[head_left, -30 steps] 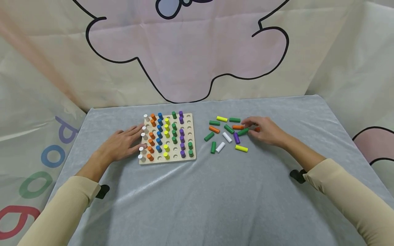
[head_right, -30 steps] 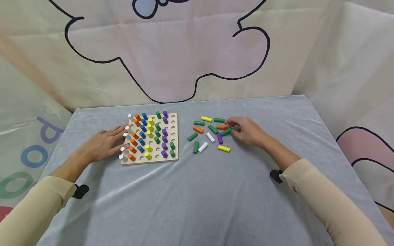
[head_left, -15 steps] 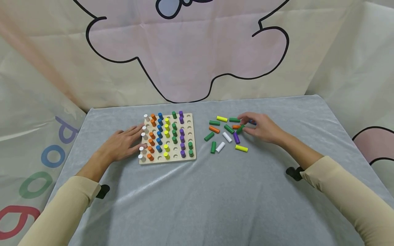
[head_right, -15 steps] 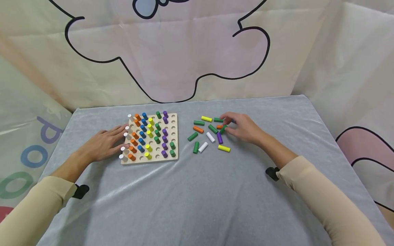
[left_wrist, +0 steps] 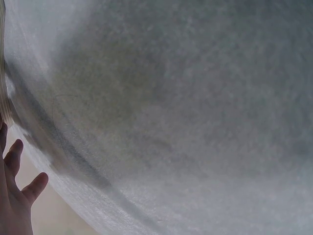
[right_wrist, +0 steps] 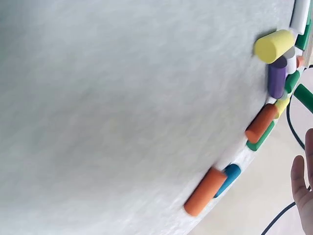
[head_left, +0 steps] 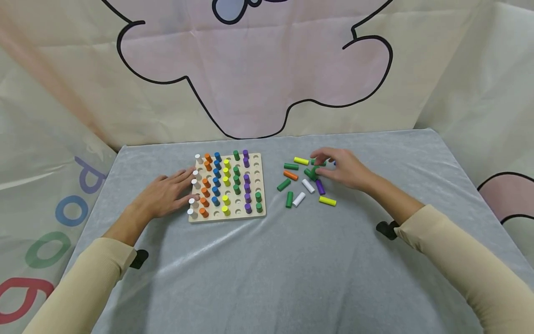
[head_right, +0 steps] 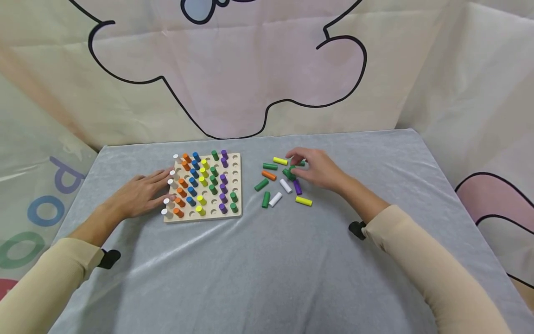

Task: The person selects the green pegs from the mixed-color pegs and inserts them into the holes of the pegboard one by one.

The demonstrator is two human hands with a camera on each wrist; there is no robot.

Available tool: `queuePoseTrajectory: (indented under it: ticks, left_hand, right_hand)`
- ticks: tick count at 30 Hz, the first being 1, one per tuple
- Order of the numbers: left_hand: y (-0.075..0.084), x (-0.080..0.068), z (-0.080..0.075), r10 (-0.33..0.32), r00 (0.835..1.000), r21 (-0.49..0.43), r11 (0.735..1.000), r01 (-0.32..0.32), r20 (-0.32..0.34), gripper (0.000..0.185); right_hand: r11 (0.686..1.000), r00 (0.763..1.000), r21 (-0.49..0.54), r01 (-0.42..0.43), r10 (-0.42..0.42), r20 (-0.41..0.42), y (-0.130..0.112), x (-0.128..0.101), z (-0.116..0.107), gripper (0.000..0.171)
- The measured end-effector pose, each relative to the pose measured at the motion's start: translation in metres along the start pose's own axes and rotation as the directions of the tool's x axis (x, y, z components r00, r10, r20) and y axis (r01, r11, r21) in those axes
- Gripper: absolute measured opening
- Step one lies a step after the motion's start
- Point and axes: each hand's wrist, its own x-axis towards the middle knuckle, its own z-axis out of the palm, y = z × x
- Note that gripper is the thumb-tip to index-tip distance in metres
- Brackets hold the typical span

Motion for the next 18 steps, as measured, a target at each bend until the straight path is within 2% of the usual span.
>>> queuePoseTrajectory:
  ticks: [9,18]
  left_hand:
    - [-0.001,-0.001,0.002,-0.006,1.0,0.005,1.0,0.006,0.001,0.082]
    - [-0.001,0.0,0.002,-0.006,1.0,0.017,1.0,0.007,-0.01,0.084]
  right_hand:
    - [0.999,0.998,-0.01,0.045,-0.044,0.049,-0.018,0.019,0.015,0.035]
    - [0.999,0.998,0.008,0.047,-0.047,0.049,-0.038,0.037,0.029,0.034]
